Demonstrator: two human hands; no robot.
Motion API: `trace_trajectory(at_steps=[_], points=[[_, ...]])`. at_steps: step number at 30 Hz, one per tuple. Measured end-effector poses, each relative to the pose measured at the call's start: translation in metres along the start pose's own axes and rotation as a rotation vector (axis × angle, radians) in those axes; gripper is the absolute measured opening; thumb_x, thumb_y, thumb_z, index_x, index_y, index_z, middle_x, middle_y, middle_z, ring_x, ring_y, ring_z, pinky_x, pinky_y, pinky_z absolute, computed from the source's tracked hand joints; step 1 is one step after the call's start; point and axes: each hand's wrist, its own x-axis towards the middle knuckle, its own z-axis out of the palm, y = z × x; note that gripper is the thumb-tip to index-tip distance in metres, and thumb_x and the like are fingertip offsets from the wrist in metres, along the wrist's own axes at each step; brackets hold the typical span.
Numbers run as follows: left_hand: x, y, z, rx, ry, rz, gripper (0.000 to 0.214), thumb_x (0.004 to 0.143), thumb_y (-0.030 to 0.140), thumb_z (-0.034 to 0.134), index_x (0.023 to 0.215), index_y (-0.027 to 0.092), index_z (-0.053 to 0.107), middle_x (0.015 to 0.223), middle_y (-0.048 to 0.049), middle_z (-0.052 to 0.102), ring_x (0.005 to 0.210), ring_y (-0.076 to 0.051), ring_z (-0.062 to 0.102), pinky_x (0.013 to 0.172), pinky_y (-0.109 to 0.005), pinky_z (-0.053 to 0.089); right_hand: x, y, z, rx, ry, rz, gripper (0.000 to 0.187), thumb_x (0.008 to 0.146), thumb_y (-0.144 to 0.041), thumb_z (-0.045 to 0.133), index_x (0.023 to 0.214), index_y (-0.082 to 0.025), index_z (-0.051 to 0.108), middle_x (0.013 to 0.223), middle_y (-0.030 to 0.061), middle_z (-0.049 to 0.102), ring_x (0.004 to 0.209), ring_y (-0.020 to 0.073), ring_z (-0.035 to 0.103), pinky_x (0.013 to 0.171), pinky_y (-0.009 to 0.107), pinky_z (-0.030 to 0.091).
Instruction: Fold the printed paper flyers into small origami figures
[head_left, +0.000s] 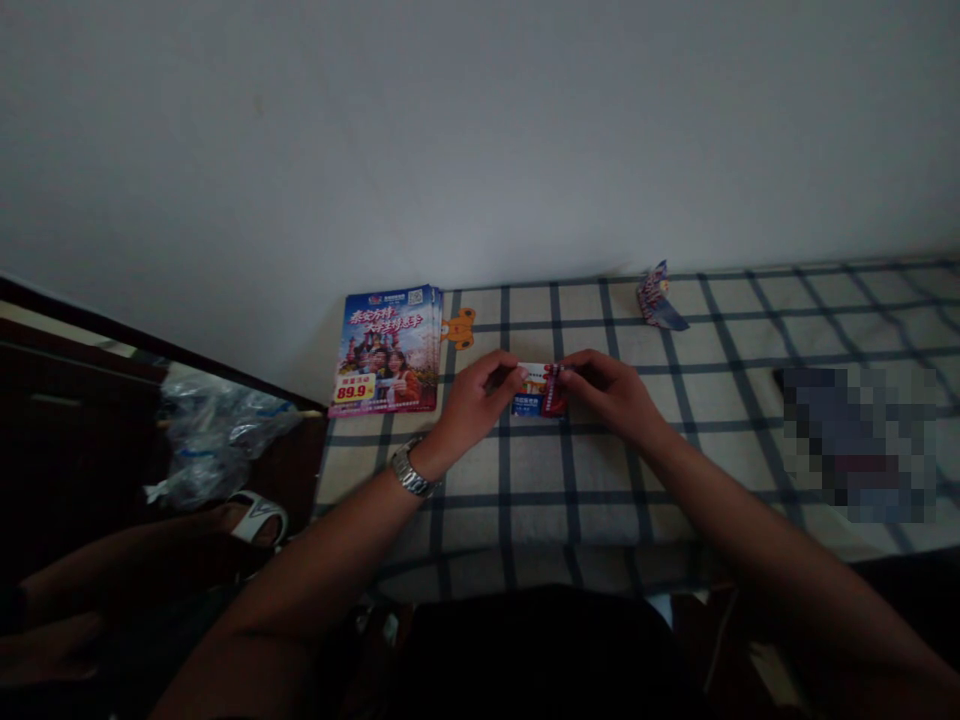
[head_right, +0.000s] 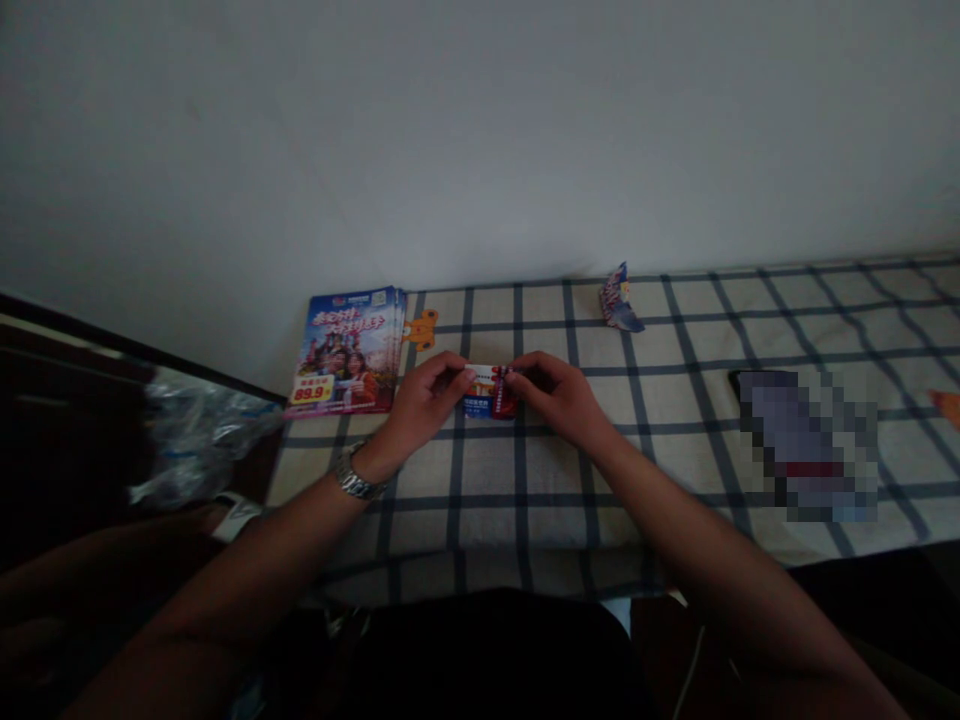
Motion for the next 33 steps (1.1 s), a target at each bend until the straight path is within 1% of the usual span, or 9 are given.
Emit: trace_trajectory(at_steps=[3, 5, 7, 11, 17, 22, 26, 33], points=[[0.0, 0.0, -0.001, 0.007, 0.0, 0.017, 0.031, 0.1, 0.051, 0.063, 0.097, 0.02, 0.067, 0.086, -0.0008, 0.068, 0.077, -0.014, 0.064, 0.071, -0.024, 0.051, -0.001, 0.001, 0.001, 0.031, -0.054, 0.03, 0.033, 0.088, -0.052, 0.078, 0.104, -0.023, 0.074, 0.093, 0.0039, 0.078, 0.084, 0.0223, 0.073, 0.078, 0.036, 0.06], [0.0, 0.0, -0.001, -0.002, -0.009, 0.031, 0.029, 0.1, 0.048, 0.064, 0.096, 0.02, 0.067, 0.085, -0.0002, 0.068, 0.077, -0.014, 0.064, 0.07, -0.024, 0.051, -0.001, 0.002, 0.001, 0.025, -0.092, 0.042, 0.03, 0.089, -0.049, 0.078, 0.103, -0.023, 0.074, 0.092, 0.0039, 0.078, 0.083, 0.0222, 0.074, 0.077, 0.036, 0.059], [-0.001, 0.0, -0.001, -0.01, -0.013, 0.033, 0.027, 0.1, 0.045, 0.064, 0.096, 0.019, 0.067, 0.085, 0.0001, 0.069, 0.077, -0.014, 0.065, 0.071, -0.023, 0.051, -0.001, 0.002, 0.001, 0.001, -0.103, 0.05, 0.028, 0.089, -0.048, 0.077, 0.1, -0.022, 0.074, 0.089, 0.0037, 0.079, 0.081, 0.0221, 0.074, 0.076, 0.036, 0.059], [-0.001, 0.0, 0.0, -0.01, -0.01, 0.026, 0.025, 0.099, 0.044, 0.065, 0.097, 0.019, 0.068, 0.086, 0.0002, 0.07, 0.078, -0.014, 0.066, 0.073, -0.023, 0.053, -0.001, 0.001, 0.001, -0.048, -0.08, 0.047, 0.028, 0.089, -0.048, 0.076, 0.095, -0.021, 0.074, 0.084, 0.0028, 0.078, 0.077, 0.0218, 0.073, 0.073, 0.035, 0.057], [0.0, -0.003, 0.001, 0.01, 0.016, 0.01, 0.029, 0.098, 0.048, 0.066, 0.098, 0.02, 0.068, 0.088, -0.0012, 0.072, 0.08, -0.015, 0.068, 0.073, -0.024, 0.055, 0.0, 0.0, 0.0, -0.078, -0.034, 0.041, 0.029, 0.089, -0.051, 0.076, 0.093, -0.022, 0.073, 0.083, 0.0031, 0.078, 0.075, 0.0218, 0.072, 0.069, 0.034, 0.056], [0.0, -0.006, 0.002, -0.026, -0.025, 0.018, 0.028, 0.098, 0.047, 0.067, 0.102, 0.02, 0.067, 0.092, -0.002, 0.074, 0.083, -0.016, 0.071, 0.075, -0.025, 0.057, 0.0, 0.003, 0.0, -0.041, -0.006, 0.039, 0.029, 0.089, -0.051, 0.075, 0.093, -0.022, 0.072, 0.082, 0.0033, 0.078, 0.074, 0.0226, 0.073, 0.071, 0.037, 0.057], [0.0, -0.008, 0.003, -0.014, -0.039, 0.032, 0.026, 0.098, 0.045, 0.066, 0.104, 0.02, 0.067, 0.094, -0.0021, 0.074, 0.083, -0.016, 0.071, 0.074, -0.025, 0.056, 0.001, 0.008, -0.001, -0.067, 0.023, 0.032, 0.03, 0.09, -0.051, 0.075, 0.094, -0.022, 0.072, 0.082, 0.0036, 0.077, 0.073, 0.0224, 0.071, 0.07, 0.037, 0.056], [0.001, -0.009, 0.003, -0.006, -0.048, 0.0, 0.027, 0.098, 0.046, 0.066, 0.099, 0.019, 0.069, 0.091, -0.002, 0.075, 0.082, -0.016, 0.07, 0.074, -0.026, 0.054, 0.001, 0.012, -0.002, -0.026, 0.007, 0.032, 0.029, 0.09, -0.051, 0.076, 0.095, -0.023, 0.072, 0.085, 0.0036, 0.077, 0.077, 0.0235, 0.073, 0.073, 0.038, 0.058]])
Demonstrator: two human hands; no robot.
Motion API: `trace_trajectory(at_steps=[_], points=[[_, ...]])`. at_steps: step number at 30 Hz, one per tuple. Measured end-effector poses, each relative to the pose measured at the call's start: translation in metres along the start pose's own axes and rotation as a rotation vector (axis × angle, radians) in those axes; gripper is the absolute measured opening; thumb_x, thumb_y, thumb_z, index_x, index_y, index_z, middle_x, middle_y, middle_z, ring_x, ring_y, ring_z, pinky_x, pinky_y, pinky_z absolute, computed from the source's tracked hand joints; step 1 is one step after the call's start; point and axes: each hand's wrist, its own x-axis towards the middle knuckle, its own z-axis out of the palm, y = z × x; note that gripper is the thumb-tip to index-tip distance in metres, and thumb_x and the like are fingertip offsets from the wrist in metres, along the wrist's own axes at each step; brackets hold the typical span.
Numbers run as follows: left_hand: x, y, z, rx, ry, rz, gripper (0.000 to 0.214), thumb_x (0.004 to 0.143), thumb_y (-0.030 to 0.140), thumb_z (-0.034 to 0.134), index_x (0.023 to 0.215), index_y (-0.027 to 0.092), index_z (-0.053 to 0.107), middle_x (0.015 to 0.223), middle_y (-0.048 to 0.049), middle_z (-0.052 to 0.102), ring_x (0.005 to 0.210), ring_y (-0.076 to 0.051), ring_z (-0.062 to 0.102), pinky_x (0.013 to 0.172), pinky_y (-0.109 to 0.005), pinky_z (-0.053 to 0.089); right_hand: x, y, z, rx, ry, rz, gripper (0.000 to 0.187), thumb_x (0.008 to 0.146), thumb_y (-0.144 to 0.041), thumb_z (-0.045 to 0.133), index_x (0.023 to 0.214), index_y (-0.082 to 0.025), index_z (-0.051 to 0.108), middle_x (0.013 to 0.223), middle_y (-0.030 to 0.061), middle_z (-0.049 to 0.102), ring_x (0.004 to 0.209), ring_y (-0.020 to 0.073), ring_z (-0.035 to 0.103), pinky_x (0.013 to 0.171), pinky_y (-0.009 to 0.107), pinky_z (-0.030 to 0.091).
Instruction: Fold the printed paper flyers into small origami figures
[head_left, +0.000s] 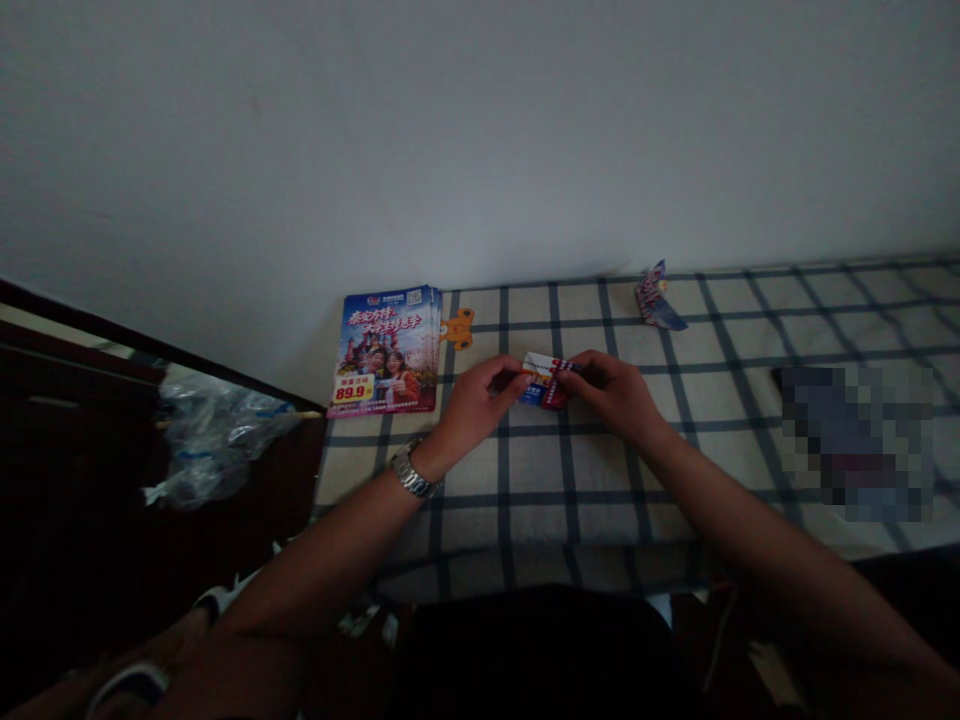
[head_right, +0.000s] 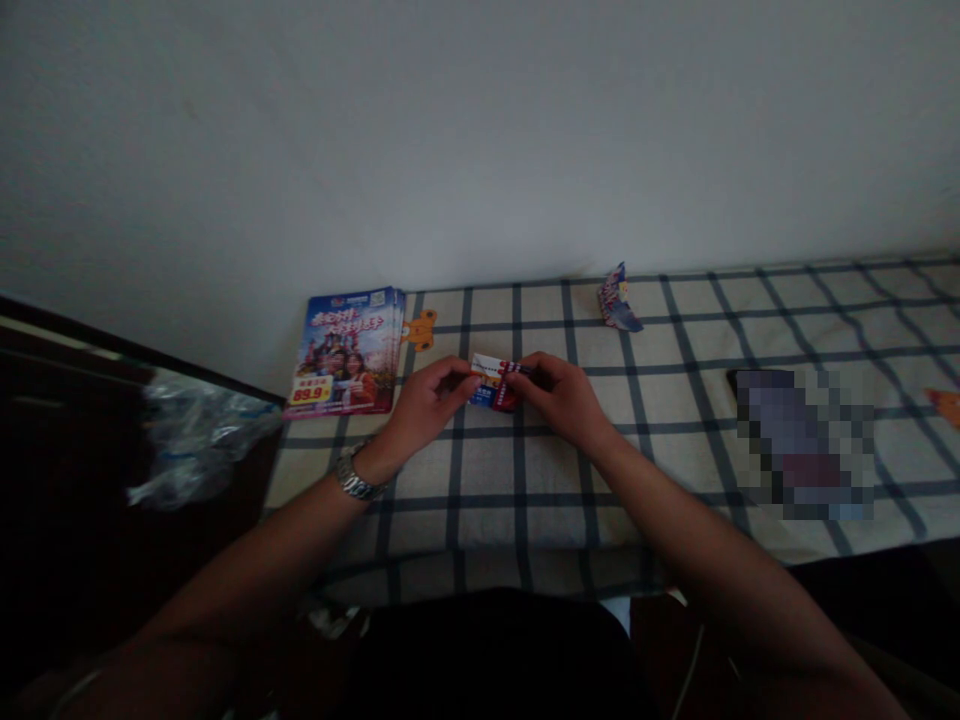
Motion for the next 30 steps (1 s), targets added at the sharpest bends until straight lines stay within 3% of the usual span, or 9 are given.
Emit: trace_trajectory(at_steps=[11, 18, 21, 30], points=[[0.0006, 0.0024, -0.0018, -0.028, -0.014, -0.045, 0.028, 0.096, 0.047, 0.069, 0.098, 0.02, 0.071, 0.089, -0.0016, 0.076, 0.079, -0.016, 0.07, 0.07, -0.025, 0.053, 0.0004, -0.0048, 0.0003, -0.036, 0.016, -0.001, 0.03, 0.088, -0.053, 0.076, 0.092, -0.023, 0.072, 0.081, 0.003, 0.076, 0.075, 0.0225, 0.072, 0.07, 0.035, 0.056], [0.0014, 0.0027, -0.0024, -0.003, 0.006, -0.037, 0.028, 0.096, 0.047, 0.069, 0.1, 0.02, 0.073, 0.09, -0.002, 0.077, 0.079, -0.016, 0.07, 0.072, -0.025, 0.054, 0.0016, -0.0029, 0.0001, 0.062, -0.013, -0.03, 0.035, 0.09, -0.048, 0.075, 0.116, -0.024, 0.072, 0.103, 0.005, 0.08, 0.088, 0.0231, 0.075, 0.085, 0.039, 0.062], [0.0015, 0.0018, -0.002, 0.017, 0.007, -0.036, 0.026, 0.096, 0.046, 0.069, 0.102, 0.02, 0.072, 0.093, -0.0022, 0.077, 0.082, -0.017, 0.071, 0.074, -0.026, 0.055, 0.0023, -0.0026, 0.0007, 0.077, -0.001, -0.046, 0.034, 0.089, -0.048, 0.076, 0.113, -0.024, 0.071, 0.101, 0.0051, 0.079, 0.088, 0.0229, 0.075, 0.084, 0.038, 0.063], [-0.0004, -0.0004, -0.0024, 0.156, 0.116, 0.17, 0.033, 0.098, 0.037, 0.071, 0.126, 0.023, 0.063, 0.115, -0.0058, 0.066, 0.098, -0.017, 0.068, 0.092, -0.033, 0.059, 0.0029, -0.0002, -0.001, -0.009, 0.034, -0.003, 0.032, 0.088, -0.048, 0.076, 0.109, -0.024, 0.071, 0.095, 0.0053, 0.08, 0.082, 0.0241, 0.076, 0.078, 0.04, 0.064]])
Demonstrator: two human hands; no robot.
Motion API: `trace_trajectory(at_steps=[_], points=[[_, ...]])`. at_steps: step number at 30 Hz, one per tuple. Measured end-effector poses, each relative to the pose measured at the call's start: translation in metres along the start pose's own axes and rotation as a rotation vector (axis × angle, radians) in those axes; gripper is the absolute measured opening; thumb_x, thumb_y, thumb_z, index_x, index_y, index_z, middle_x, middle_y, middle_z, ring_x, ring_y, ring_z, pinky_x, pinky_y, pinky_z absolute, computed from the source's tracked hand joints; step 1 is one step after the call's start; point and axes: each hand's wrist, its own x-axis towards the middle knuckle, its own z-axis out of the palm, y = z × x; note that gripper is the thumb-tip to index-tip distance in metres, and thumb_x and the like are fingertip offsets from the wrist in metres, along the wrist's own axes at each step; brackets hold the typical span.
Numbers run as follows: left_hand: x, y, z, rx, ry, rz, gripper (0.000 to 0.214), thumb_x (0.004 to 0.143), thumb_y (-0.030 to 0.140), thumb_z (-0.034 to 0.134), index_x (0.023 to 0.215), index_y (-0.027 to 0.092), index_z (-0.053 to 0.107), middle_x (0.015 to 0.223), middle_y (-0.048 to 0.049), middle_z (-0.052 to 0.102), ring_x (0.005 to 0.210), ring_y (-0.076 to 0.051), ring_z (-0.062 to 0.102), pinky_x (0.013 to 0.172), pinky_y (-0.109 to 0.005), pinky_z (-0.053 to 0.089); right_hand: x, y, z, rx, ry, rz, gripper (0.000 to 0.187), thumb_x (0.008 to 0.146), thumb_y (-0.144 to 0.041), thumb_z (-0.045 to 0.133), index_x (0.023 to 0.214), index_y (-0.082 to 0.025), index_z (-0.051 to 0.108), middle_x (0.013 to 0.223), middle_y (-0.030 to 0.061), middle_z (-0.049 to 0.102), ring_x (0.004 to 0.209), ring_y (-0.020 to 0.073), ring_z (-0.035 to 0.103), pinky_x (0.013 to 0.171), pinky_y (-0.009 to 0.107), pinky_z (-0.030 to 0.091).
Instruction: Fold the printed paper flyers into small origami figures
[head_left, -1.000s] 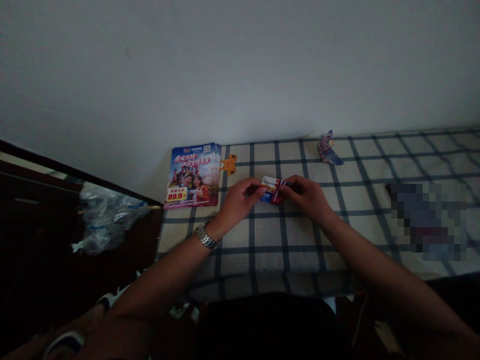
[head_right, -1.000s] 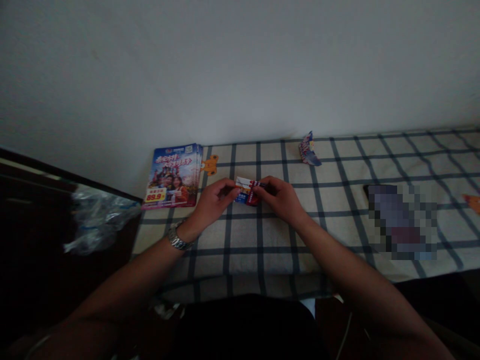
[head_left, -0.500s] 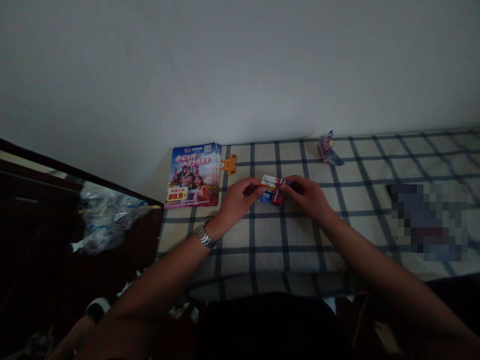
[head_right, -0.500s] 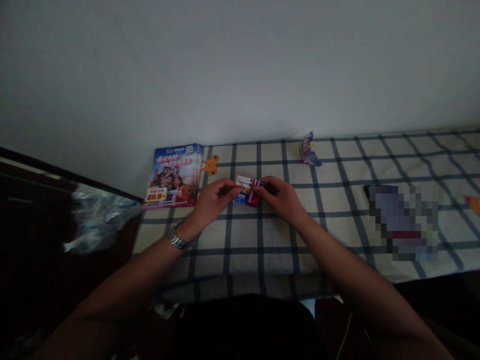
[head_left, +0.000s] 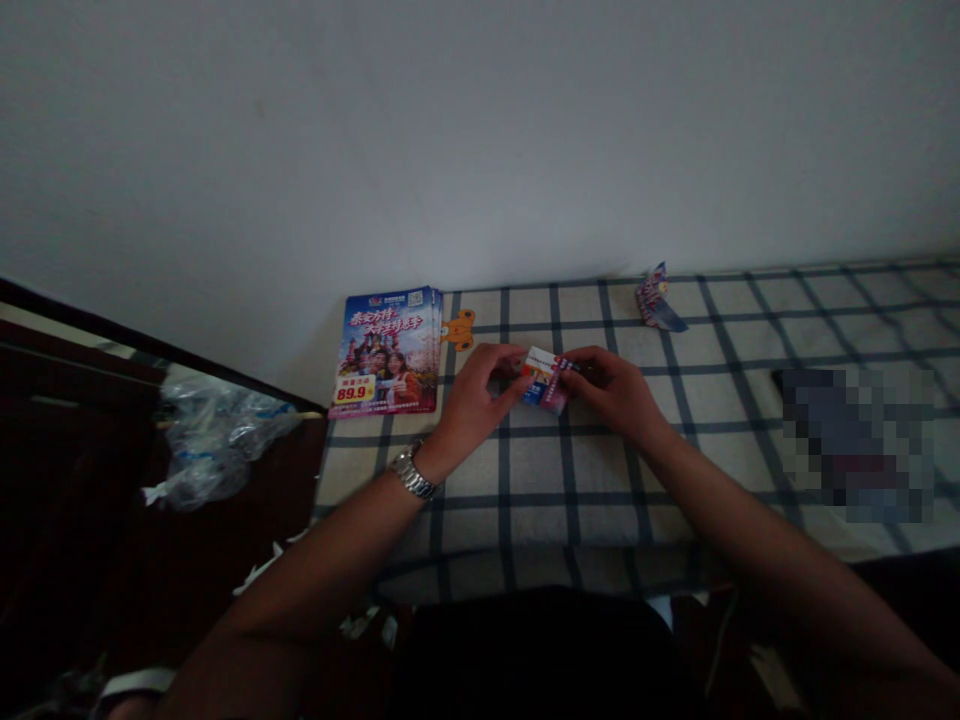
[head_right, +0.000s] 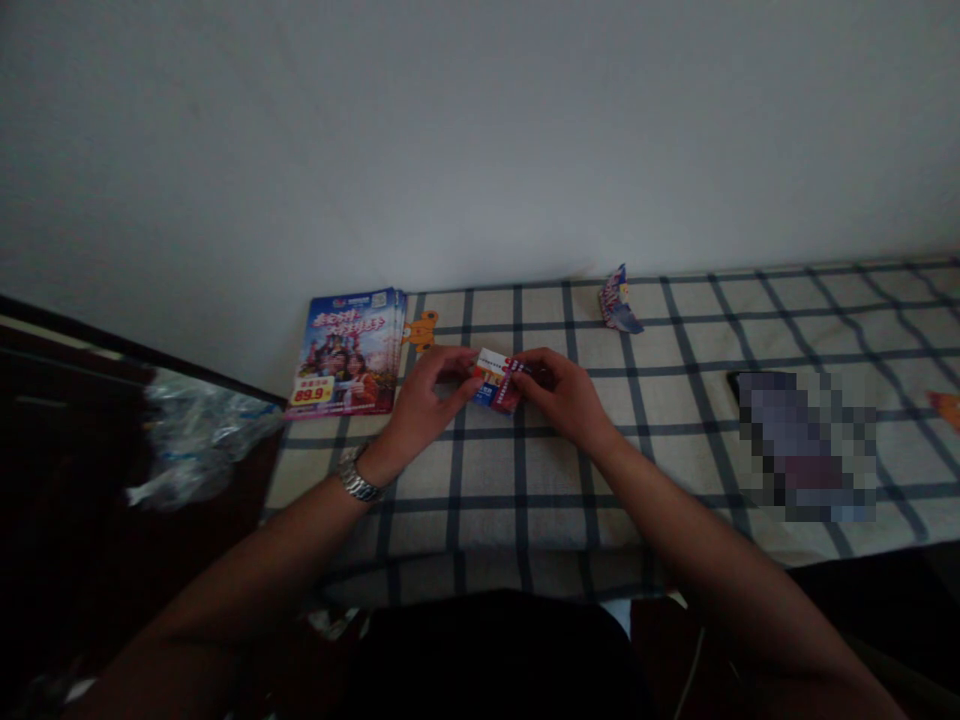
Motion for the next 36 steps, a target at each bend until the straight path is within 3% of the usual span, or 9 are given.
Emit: trace_trajectory(at_steps=[5, 14, 23, 28, 36], points=[[0.002, 0.008, -0.006, 0.205, -0.015, 0.15, 0.028, 0.099, 0.03, 0.069, 0.126, 0.025, 0.064, 0.124, -0.0067, 0.062, 0.116, -0.021, 0.063, 0.105, -0.04, 0.054, 0.0, 0.001, -0.002, -0.079, 0.03, -0.004, 0.031, 0.09, -0.044, 0.075, 0.114, -0.024, 0.071, 0.102, 0.0063, 0.081, 0.088, 0.0244, 0.078, 0.081, 0.039, 0.064], [0.001, 0.007, -0.003, 0.359, -0.264, 0.335, 0.039, 0.102, 0.028, 0.065, 0.141, 0.025, 0.058, 0.143, -0.0083, 0.061, 0.131, -0.025, 0.06, 0.111, -0.046, 0.051, 0.0, 0.0, -0.001, -0.197, 0.076, -0.033, 0.031, 0.089, -0.038, 0.074, 0.116, -0.023, 0.074, 0.104, 0.0073, 0.081, 0.089, 0.025, 0.078, 0.081, 0.039, 0.065], [-0.002, -0.002, -0.001, 0.401, -0.404, 0.34, 0.049, 0.102, 0.029, 0.064, 0.149, 0.025, 0.053, 0.153, -0.0099, 0.056, 0.136, -0.028, 0.057, 0.113, -0.052, 0.049, -0.001, 0.004, -0.002, -0.339, 0.086, -0.087, 0.027, 0.09, -0.036, 0.073, 0.114, -0.024, 0.074, 0.097, 0.0049, 0.08, 0.082, 0.0224, 0.076, 0.078, 0.038, 0.062], [-0.001, -0.001, -0.001, 0.423, -0.434, 0.334, 0.05, 0.101, 0.03, 0.064, 0.15, 0.025, 0.052, 0.152, -0.0104, 0.056, 0.137, -0.028, 0.056, 0.122, -0.056, 0.041, -0.001, 0.004, -0.004, -0.483, 0.089, -0.192, 0.024, 0.094, -0.036, 0.07, 0.114, -0.023, 0.075, 0.099, 0.0077, 0.077, 0.084, 0.0239, 0.072, 0.079, 0.039, 0.06], [-0.001, -0.001, -0.001, 0.433, -0.449, 0.33, 0.049, 0.1, 0.028, 0.065, 0.148, 0.027, 0.054, 0.151, -0.0087, 0.056, 0.139, -0.026, 0.054, 0.126, -0.058, 0.034, 0.003, -0.001, -0.007, -0.576, 0.077, -0.356, 0.016, 0.095, -0.028, 0.069, 0.108, -0.023, 0.077, 0.11, 0.0115, 0.072, 0.104, 0.0288, 0.069, 0.096, 0.047, 0.055]])
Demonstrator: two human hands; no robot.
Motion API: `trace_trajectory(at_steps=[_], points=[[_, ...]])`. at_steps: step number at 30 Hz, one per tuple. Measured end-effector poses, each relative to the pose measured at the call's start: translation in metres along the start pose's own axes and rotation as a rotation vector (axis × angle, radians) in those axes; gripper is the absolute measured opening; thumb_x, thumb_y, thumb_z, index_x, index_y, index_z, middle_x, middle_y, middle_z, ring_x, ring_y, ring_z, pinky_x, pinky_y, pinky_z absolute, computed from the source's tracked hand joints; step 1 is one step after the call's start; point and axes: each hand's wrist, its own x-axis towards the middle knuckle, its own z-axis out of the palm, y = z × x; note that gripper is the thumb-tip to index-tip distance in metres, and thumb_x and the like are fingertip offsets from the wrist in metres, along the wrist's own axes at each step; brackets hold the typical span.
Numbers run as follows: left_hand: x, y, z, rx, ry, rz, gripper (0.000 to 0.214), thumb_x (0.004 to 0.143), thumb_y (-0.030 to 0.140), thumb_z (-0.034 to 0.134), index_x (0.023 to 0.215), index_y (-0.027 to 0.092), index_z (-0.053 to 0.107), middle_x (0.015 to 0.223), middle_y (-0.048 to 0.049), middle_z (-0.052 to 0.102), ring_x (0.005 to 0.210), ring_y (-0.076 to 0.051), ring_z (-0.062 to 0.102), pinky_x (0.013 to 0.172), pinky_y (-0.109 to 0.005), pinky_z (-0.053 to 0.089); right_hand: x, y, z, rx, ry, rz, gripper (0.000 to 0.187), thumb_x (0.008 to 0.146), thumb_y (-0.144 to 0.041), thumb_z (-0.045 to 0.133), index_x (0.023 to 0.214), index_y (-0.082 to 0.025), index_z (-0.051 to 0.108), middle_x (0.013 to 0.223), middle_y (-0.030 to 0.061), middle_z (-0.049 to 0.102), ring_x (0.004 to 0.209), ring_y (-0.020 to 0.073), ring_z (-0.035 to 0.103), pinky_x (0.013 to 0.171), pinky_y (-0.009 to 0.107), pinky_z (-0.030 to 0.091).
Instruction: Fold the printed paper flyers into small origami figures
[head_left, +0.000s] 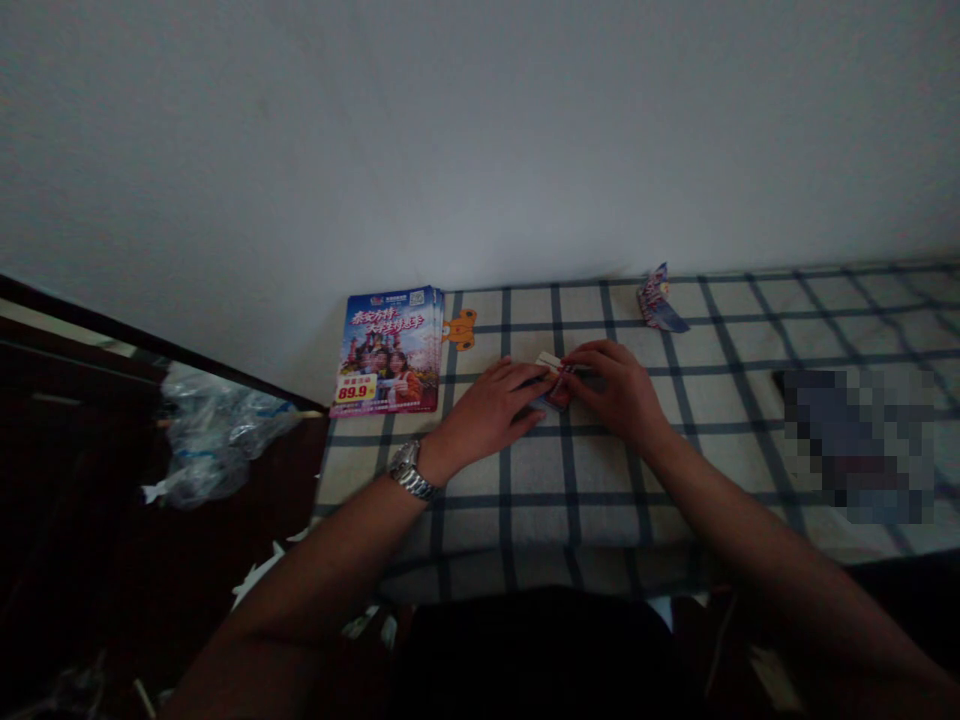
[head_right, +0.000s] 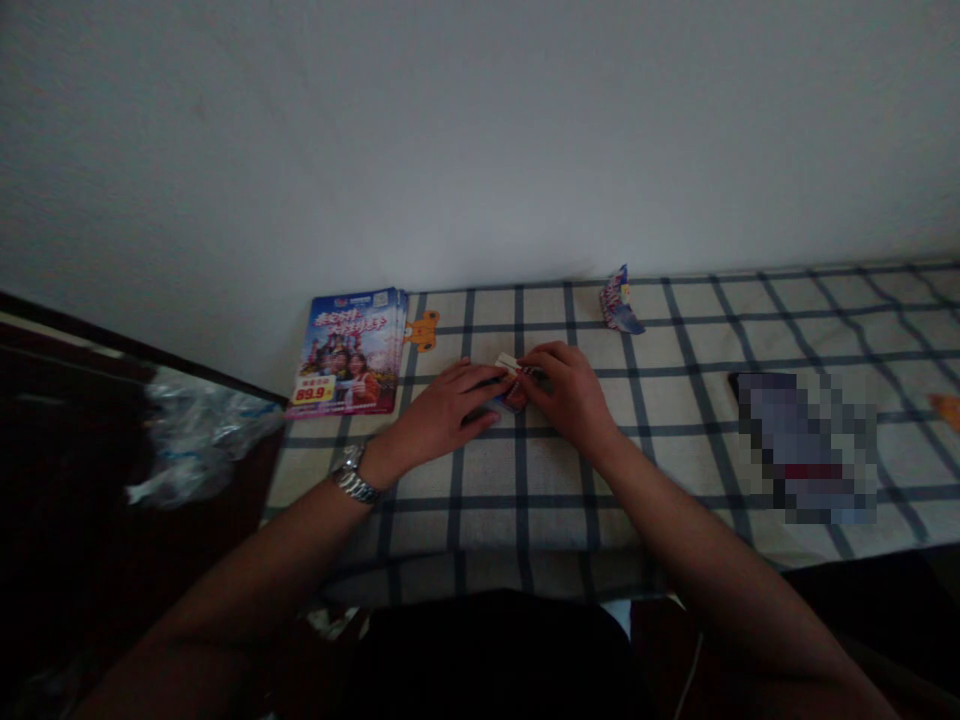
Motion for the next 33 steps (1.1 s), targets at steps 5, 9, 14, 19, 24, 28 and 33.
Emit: trace_trajectory(at_steps=[5, 9, 14, 19, 24, 28, 33], points=[[0.0002, -0.002, -0.0005, 0.008, 0.016, -0.002, 0.043, 0.101, 0.027, 0.063, 0.144, 0.026, 0.057, 0.146, -0.009, 0.06, 0.135, -0.026, 0.057, 0.125, -0.057, 0.036, -0.0021, 0.0015, 0.0016, 0.091, -0.097, -0.049, 0.015, 0.097, -0.029, 0.067, 0.107, -0.026, 0.077, 0.109, 0.0089, 0.072, 0.102, 0.0258, 0.071, 0.094, 0.043, 0.058], [0.0004, -0.0032, -0.0026, 0.011, 0.016, -0.015, 0.038, 0.101, 0.024, 0.062, 0.139, 0.026, 0.061, 0.143, -0.0083, 0.062, 0.132, -0.025, 0.06, 0.124, -0.058, 0.036, -0.0035, 0.003, 0.0025, 0.101, -0.147, -0.052, 0.015, 0.097, -0.03, 0.067, 0.108, -0.027, 0.077, 0.111, 0.0089, 0.073, 0.103, 0.0262, 0.071, 0.094, 0.043, 0.058], [0.0011, -0.0031, -0.0024, 0.015, 0.032, 0.001, 0.037, 0.102, 0.024, 0.062, 0.139, 0.024, 0.061, 0.141, -0.0092, 0.062, 0.131, -0.026, 0.059, 0.119, -0.053, 0.044, -0.0025, 0.0031, 0.0001, 0.07, -0.167, -0.054, 0.015, 0.097, -0.028, 0.067, 0.107, -0.026, 0.077, 0.109, 0.0082, 0.074, 0.1, 0.0258, 0.073, 0.089, 0.04, 0.059], [0.0015, -0.0016, -0.0031, 0.015, 0.031, 0.015, 0.033, 0.103, 0.026, 0.061, 0.137, 0.025, 0.063, 0.138, -0.0079, 0.063, 0.125, -0.025, 0.061, 0.106, -0.047, 0.053, -0.0025, 0.007, -0.0014, 0.063, -0.21, -0.063, 0.016, 0.097, -0.025, 0.065, 0.109, -0.027, 0.076, 0.112, 0.0067, 0.075, 0.101, 0.0248, 0.073, 0.091, 0.04, 0.058], [0.0005, -0.0025, -0.0038, 0.055, 0.035, 0.015, 0.027, 0.104, 0.031, 0.06, 0.13, 0.025, 0.068, 0.136, -0.0065, 0.065, 0.12, -0.025, 0.064, 0.102, -0.045, 0.051, -0.0021, 0.0066, -0.0019, 0.066, -0.225, -0.082, 0.014, 0.097, -0.026, 0.065, 0.106, -0.026, 0.076, 0.111, 0.0075, 0.074, 0.101, 0.0249, 0.073, 0.093, 0.04, 0.058], [-0.0004, -0.0048, -0.0028, 0.069, 0.043, 0.003, 0.025, 0.105, 0.034, 0.059, 0.126, 0.026, 0.071, 0.136, -0.0051, 0.067, 0.118, -0.025, 0.064, 0.101, -0.045, 0.05, -0.0016, 0.0059, -0.0014, 0.064, -0.214, -0.102, 0.015, 0.097, -0.023, 0.065, 0.106, -0.024, 0.076, 0.11, 0.0089, 0.074, 0.1, 0.0255, 0.072, 0.092, 0.041, 0.058], [-0.0007, -0.0048, -0.0026, 0.058, 0.035, -0.027, 0.024, 0.106, 0.034, 0.058, 0.125, 0.028, 0.072, 0.137, -0.0047, 0.067, 0.119, -0.024, 0.064, 0.101, -0.044, 0.049, -0.0004, 0.0065, -0.0038, 0.076, -0.241, -0.172, 0.022, 0.098, -0.016, 0.058, 0.11, -0.022, 0.076, 0.11, 0.0105, 0.073, 0.102, 0.0251, 0.071, 0.093, 0.042, 0.058]])
